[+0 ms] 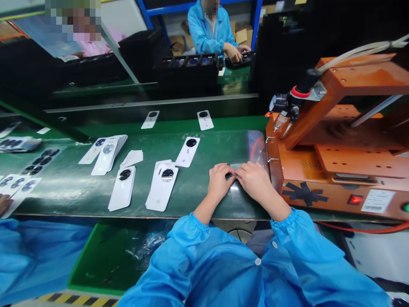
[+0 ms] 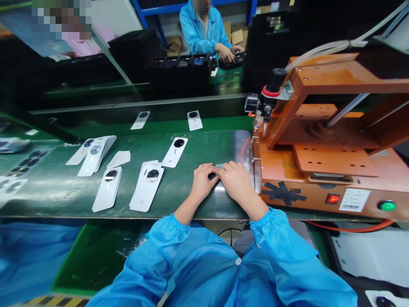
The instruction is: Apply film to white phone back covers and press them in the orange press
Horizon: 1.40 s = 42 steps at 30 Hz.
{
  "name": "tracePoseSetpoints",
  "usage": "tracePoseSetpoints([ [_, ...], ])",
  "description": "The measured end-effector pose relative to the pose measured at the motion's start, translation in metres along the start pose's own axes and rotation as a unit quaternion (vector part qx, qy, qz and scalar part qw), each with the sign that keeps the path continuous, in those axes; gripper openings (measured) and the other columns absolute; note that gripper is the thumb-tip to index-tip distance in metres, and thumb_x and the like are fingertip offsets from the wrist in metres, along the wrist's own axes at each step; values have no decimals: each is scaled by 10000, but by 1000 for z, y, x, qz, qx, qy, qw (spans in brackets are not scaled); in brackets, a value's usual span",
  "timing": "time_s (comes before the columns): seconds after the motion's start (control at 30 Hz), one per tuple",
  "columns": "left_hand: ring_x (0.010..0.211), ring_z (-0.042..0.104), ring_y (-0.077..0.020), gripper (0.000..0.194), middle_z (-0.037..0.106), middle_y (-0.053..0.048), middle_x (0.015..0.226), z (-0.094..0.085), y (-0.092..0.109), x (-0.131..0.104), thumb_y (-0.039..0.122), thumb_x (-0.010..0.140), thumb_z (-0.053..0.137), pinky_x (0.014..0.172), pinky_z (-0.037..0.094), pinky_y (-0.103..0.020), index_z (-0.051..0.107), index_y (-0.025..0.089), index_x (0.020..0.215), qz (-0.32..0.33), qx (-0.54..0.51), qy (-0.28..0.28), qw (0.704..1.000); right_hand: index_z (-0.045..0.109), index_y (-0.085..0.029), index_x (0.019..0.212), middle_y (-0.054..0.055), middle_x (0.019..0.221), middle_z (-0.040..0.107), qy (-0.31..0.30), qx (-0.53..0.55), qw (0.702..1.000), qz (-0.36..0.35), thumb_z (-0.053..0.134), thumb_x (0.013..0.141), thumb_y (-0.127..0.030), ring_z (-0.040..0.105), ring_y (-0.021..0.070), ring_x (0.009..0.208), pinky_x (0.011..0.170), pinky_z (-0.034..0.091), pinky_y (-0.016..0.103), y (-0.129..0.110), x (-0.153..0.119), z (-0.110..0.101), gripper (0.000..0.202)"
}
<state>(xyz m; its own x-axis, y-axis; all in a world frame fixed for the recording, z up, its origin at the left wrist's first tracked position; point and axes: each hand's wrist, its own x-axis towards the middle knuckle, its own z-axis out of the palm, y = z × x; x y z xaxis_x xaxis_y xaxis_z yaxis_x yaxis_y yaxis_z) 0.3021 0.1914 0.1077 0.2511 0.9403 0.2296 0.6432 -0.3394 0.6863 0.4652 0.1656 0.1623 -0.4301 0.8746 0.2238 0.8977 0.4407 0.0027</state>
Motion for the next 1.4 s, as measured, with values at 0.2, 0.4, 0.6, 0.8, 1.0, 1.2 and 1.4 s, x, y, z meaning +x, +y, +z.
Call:
tracePoseSetpoints([
  [0.2, 1243, 592, -248, 121, 761, 0, 1022, -2, 1, -1, 147, 834, 732, 1084, 393, -455, 703, 263, 855, -9, 4, 0, 1000, 725, -177, 948, 75, 885, 656, 10, 7, 1000, 4, 593, 990, -283, 535, 222, 882, 736, 319, 366, -2, -2, 2, 174],
  [0.4, 1208, 618, -238, 101, 760, -9, 986, -1, 0, -1, 155, 833, 736, 1071, 414, -441, 708, 251, 848, -13, 6, 5, 1000, 716, -177, 964, 74, 893, 643, 24, 11, 1000, -6, 556, 1013, -274, 526, 214, 886, 746, 316, 353, -1, -6, 4, 194],
  [0.6, 1228, 615, -250, 71, 784, -22, 986, 1, -2, 0, 209, 876, 712, 1086, 400, -468, 750, 254, 916, 9, 18, -12, 1000, 689, -162, 1032, 82, 917, 629, 46, -27, 998, -27, 492, 1031, -226, 504, 236, 917, 769, 315, 372, -1, -12, 8, 206],
  [0.8, 1399, 490, -281, 427, 651, -50, 1410, -7, 3, -10, 397, 862, 744, 1194, 271, -543, 678, 291, 1270, 81, 53, -63, 993, 666, -154, 971, 116, 1087, 650, 114, 4, 993, 19, 527, 998, -186, 510, 246, 968, 810, 363, 386, -9, -35, 1, 145],
  [1.0, 1543, 264, -352, 802, 409, -117, 1618, -9, 9, 0, 604, 839, 691, 1245, 150, -610, 463, 245, 1519, 164, 129, -142, 968, 656, -225, 1064, 71, 977, 663, 317, 136, 938, 33, 664, 921, -145, 600, 216, 890, 783, 463, 374, -34, -89, -10, 164],
  [1.2, 1364, 535, -225, 367, 619, -48, 1437, -24, 1, 83, 283, 945, 578, 1170, 390, -426, 667, 293, 1300, 93, 97, -112, 985, 683, -231, 955, 58, 906, 630, 372, 296, 873, 111, 633, 920, -142, 631, 211, 842, 728, 540, 374, -33, -101, 28, 108],
  [1.4, 1115, 646, -242, 358, 633, -114, 1284, -40, -1, 213, 368, 977, 625, 955, 556, -468, 617, 155, 1264, -43, 112, 25, 993, 677, -234, 1019, 61, 893, 645, 367, 301, 878, 58, 627, 881, -85, 642, 206, 793, 664, 577, 359, -34, -104, 42, 209],
])
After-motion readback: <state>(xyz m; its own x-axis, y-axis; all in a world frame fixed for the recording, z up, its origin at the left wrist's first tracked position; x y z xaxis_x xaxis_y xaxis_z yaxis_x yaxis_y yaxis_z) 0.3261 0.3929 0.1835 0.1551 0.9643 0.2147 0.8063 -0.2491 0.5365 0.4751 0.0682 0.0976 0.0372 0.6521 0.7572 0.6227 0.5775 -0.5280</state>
